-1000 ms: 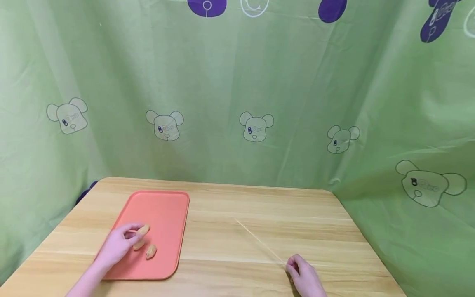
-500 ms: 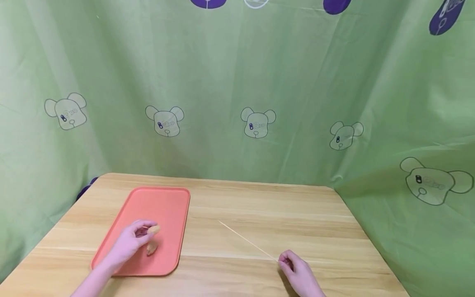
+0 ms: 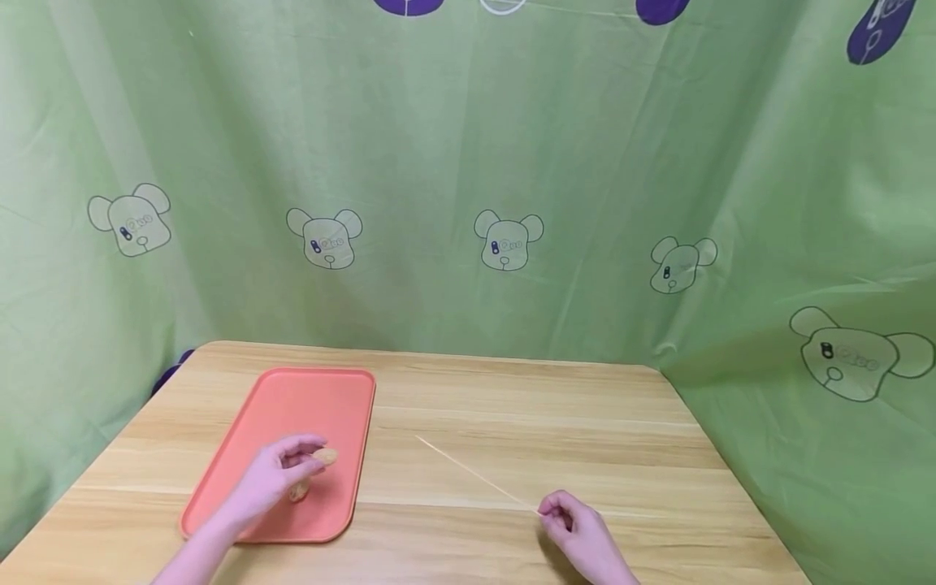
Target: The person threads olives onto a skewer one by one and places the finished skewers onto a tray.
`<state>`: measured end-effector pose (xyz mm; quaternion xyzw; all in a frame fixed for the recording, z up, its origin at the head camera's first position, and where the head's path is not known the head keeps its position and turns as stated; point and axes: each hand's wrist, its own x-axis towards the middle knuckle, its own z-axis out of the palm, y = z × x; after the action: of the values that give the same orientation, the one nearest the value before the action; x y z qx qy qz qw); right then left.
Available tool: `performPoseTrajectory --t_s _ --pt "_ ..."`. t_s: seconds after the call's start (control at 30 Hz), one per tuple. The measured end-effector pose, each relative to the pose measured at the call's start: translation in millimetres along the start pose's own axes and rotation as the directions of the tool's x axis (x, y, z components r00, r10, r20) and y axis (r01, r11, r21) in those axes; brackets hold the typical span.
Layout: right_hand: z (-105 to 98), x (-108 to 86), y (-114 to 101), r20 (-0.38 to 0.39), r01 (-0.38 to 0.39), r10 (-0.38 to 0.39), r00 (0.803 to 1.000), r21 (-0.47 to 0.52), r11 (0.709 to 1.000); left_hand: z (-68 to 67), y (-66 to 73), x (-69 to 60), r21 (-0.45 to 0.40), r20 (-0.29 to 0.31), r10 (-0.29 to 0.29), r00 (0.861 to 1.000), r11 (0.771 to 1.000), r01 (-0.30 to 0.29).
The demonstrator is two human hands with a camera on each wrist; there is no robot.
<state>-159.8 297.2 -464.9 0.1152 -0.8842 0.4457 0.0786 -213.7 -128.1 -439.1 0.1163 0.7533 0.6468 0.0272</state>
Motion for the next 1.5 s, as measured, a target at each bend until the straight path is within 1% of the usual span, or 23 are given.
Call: performPoseTrajectory --t_s 0.1,0.2,0.3,0.37,0.5,0.63,0.8,0.9,1.1,1.27,1.5 --pt "0 0.5 -1 0.030 0.034 -0.035 0.999 0.017 0.999 1.9 -0.8 0.5 -0.037 0.029 -0.006 1.000 0.999 0.007" --pt "2 0.3 -2 0.049 0.062 -0.063 0.997 0.020 0.998 5.4 -0.4 0.2 -0.051 0.033 -0.006 0.999 0.999 0.008" --pt "3 0.4 -6 0.062 0.081 -0.081 0.995 0.013 0.997 8.9 -1.0 0.2 -0.046 0.034 0.017 0.999 0.999 -0.015" --pt "4 0.6 -7 0.065 0.093 -0.093 0.994 0.002 0.996 10.8 -2.8 1.0 -0.044 0.047 0.048 0.998 0.998 -0.046" --pt "5 0.7 -10 0.078 0.097 -0.097 0.992 -0.003 0.995 15.1 -5.3 2.8 -0.043 0.070 0.067 0.995 0.997 -0.064" --pt "7 -0.1 -13 0.093 0.111 -0.112 0.989 0.018 0.994 20.5 -4.9 3.1 -0.033 0.064 0.039 0.997 0.999 -0.037" --pt "10 -0.3 -17 0.103 0.134 -0.137 0.985 0.038 0.990 26.8 -4.3 3.5 -0.018 0.025 0.004 1.000 1.000 -0.003" --pt "12 0.1 -20 0.096 0.156 -0.159 0.983 0.037 0.987 29.5 -5.4 3.9 -0.012 0.014 0.004 1.000 1.000 -0.004" --pt "16 1.3 -22 0.096 0.203 -0.207 0.974 0.051 0.978 33.6 -7.2 4.6 -0.032 0.028 0.001 1.000 0.999 0.000" --pt "18 2.5 -23 0.096 0.231 -0.235 0.967 0.054 0.972 35.6 -5.7 4.3 -0.035 0.012 -0.007 1.000 0.999 0.007" --pt "22 3.7 -22 0.095 0.191 -0.193 0.977 0.031 0.981 37.6 -9.1 6.8 -0.025 -0.007 -0.031 0.999 0.999 0.031"
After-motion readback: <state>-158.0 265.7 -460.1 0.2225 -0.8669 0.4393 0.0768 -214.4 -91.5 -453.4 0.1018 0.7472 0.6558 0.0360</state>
